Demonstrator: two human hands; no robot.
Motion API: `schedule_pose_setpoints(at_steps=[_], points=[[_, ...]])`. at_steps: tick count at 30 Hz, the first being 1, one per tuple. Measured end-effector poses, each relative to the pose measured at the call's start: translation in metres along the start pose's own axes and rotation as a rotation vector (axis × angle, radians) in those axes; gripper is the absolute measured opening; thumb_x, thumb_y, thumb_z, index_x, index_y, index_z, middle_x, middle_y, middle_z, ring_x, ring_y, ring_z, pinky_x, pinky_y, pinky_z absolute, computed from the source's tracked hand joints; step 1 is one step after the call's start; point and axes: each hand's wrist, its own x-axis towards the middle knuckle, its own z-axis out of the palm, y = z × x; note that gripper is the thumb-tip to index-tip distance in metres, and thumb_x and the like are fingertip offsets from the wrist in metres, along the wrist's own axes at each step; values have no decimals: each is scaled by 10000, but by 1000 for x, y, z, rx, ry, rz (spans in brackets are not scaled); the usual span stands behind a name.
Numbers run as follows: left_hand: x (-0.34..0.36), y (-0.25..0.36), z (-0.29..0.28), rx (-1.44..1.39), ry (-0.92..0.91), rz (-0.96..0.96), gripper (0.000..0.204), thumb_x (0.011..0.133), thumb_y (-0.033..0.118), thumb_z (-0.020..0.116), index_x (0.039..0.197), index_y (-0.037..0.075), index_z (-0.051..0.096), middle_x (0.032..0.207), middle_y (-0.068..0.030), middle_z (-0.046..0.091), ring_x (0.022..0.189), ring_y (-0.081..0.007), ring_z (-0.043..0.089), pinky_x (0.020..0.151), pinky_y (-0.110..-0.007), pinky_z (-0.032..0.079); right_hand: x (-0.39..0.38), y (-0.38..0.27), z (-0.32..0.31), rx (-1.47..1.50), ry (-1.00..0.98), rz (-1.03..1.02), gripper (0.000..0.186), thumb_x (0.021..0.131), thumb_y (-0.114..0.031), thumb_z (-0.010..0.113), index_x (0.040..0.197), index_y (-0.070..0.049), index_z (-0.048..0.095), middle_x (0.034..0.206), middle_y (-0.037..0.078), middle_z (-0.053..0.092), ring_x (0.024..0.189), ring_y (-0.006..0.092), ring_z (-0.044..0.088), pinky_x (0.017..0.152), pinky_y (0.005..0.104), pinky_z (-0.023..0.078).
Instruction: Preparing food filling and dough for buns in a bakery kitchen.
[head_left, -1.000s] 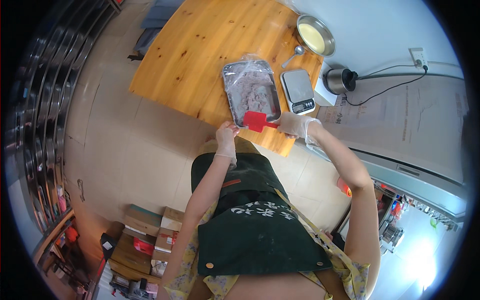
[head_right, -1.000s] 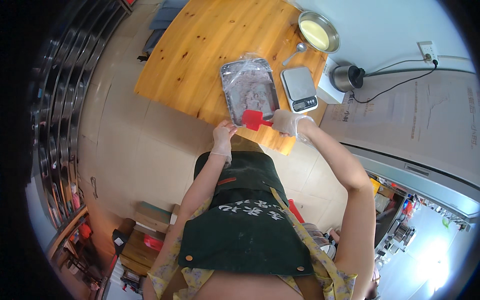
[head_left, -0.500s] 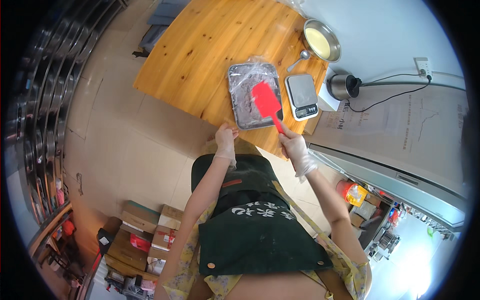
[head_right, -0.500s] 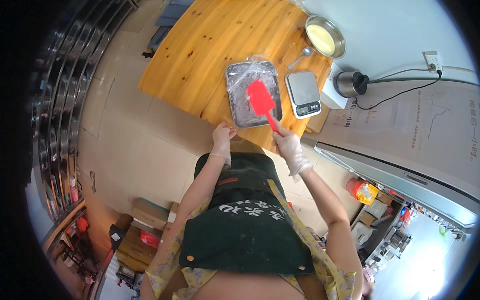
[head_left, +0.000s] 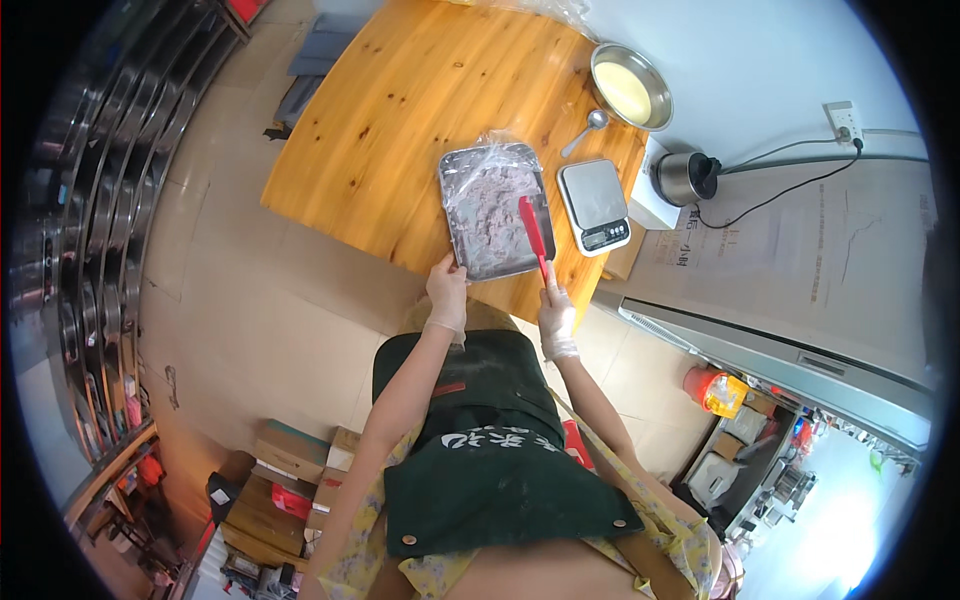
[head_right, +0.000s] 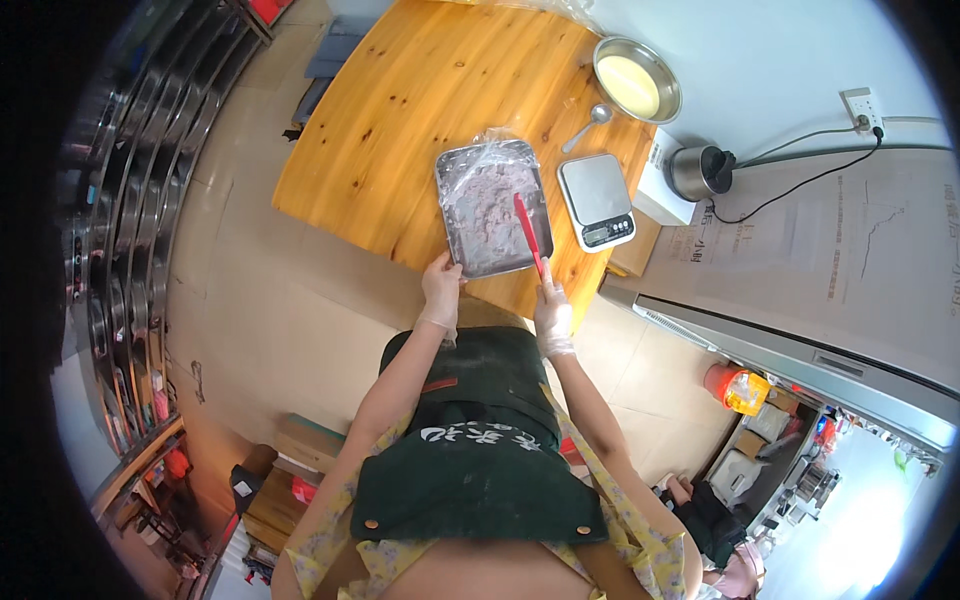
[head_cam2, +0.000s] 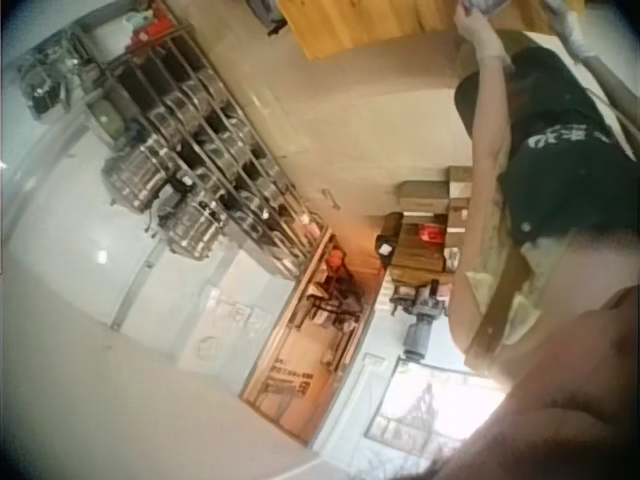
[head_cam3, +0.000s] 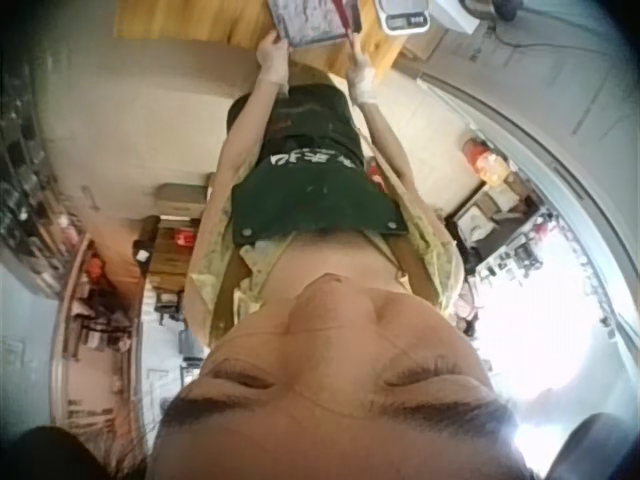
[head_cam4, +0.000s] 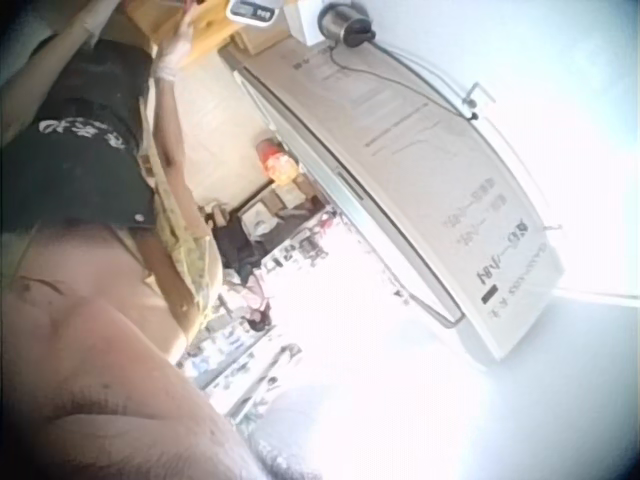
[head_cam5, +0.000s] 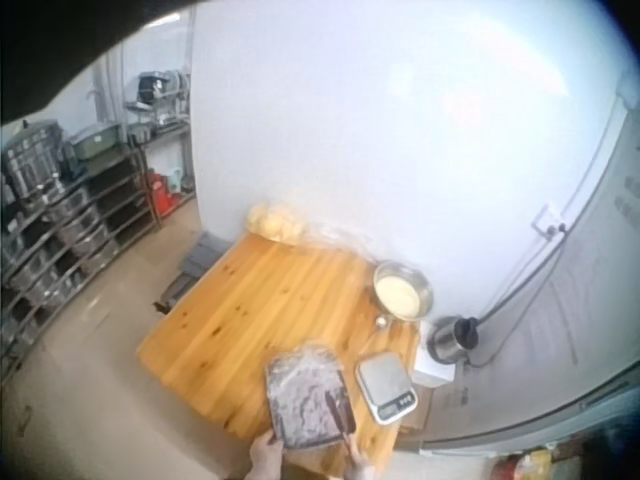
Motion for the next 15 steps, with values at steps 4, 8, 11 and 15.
schedule_pose_setpoints(at_steps=[4,8,11,15], points=[[7,2,0,-31,-9,-44,304,832,-11,550,1127,20,614,743,-18,528,625,-101,534,530,-253,488,-2,9,4,66,77,-67,540,874,-56,515,1376,-227,412,788,169,541,693,319,585,649,381,468],[7,-7,-4,-67,-29,-61,299,857,-23,518,1143,8,600,813,-29,545,666,-102,551,550,-231,522,-6,3,-17,-169,9,-107,566,837,-31,520,1365,-216,428,758,145,546,632,289,586,597,382,485],[6,-2,0,-68,-29,-34,300,857,-27,513,1144,0,596,806,-28,539,648,-104,552,539,-229,520,-14,-10,-50,-616,-112,-188,627,785,-2,519,1363,-226,422,717,105,530,594,249,585,539,371,494],[12,-6,1,-103,-4,-58,321,852,-36,502,1163,-13,579,813,-36,541,614,-110,551,522,-229,514,-20,-20,-83,-687,-128,-352,625,753,-12,529,1336,-217,432,704,69,527,563,231,581,487,362,482]])
